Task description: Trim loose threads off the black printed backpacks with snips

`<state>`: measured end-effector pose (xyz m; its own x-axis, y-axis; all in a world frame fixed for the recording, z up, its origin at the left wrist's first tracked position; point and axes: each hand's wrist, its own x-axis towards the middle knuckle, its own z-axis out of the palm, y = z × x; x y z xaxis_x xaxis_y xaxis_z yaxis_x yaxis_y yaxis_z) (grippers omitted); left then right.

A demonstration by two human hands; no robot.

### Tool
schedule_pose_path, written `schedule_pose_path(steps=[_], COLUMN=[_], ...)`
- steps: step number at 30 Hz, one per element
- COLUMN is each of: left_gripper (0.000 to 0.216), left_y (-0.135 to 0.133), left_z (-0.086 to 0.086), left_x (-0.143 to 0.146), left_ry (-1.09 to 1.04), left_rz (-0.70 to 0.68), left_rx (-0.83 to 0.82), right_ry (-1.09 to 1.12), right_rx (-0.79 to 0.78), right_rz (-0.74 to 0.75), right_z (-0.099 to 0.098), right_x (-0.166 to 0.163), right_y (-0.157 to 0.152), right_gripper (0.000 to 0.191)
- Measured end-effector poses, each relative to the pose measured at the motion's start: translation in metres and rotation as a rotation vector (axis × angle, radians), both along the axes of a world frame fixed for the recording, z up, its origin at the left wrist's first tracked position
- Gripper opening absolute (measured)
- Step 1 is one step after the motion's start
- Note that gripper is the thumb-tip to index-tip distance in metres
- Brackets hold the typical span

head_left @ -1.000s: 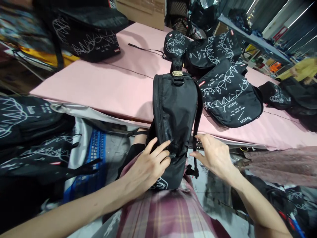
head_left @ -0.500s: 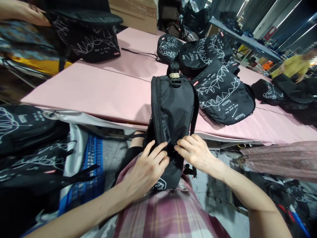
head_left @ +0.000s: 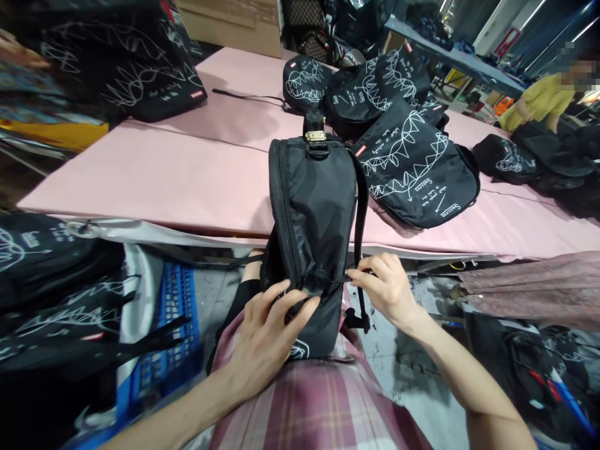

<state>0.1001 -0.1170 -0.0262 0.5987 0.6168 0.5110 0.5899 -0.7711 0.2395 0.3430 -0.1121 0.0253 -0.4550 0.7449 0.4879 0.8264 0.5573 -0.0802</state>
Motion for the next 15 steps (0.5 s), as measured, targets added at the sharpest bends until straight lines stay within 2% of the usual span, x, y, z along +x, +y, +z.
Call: schedule_pose_path(steps=[3,8,15], left_gripper=[0.039,0.035,0.034], left_y=[-0.003,0.001,0.001], left_z=[-0.001,0.004,0.012], left_x=[0.002,0.011,0.021], left_ry=[0.02,0.021,-0.014], left_rz=[-0.019,-0.111,-0.172], left_rx=[0.016,0.088,0.081], right_ry=[0.029,-0.028,-0.188], right_rx=[-0.004,0.01,0.002], right_rz=[-0.029,0.022,0.104], right_z=[-0.005,-0.008,0.004], right_x=[0.009,0.006,-0.01], right_y=[-0.01,-0.017,-0.006], right_gripper=[0.01,0.013,0.021])
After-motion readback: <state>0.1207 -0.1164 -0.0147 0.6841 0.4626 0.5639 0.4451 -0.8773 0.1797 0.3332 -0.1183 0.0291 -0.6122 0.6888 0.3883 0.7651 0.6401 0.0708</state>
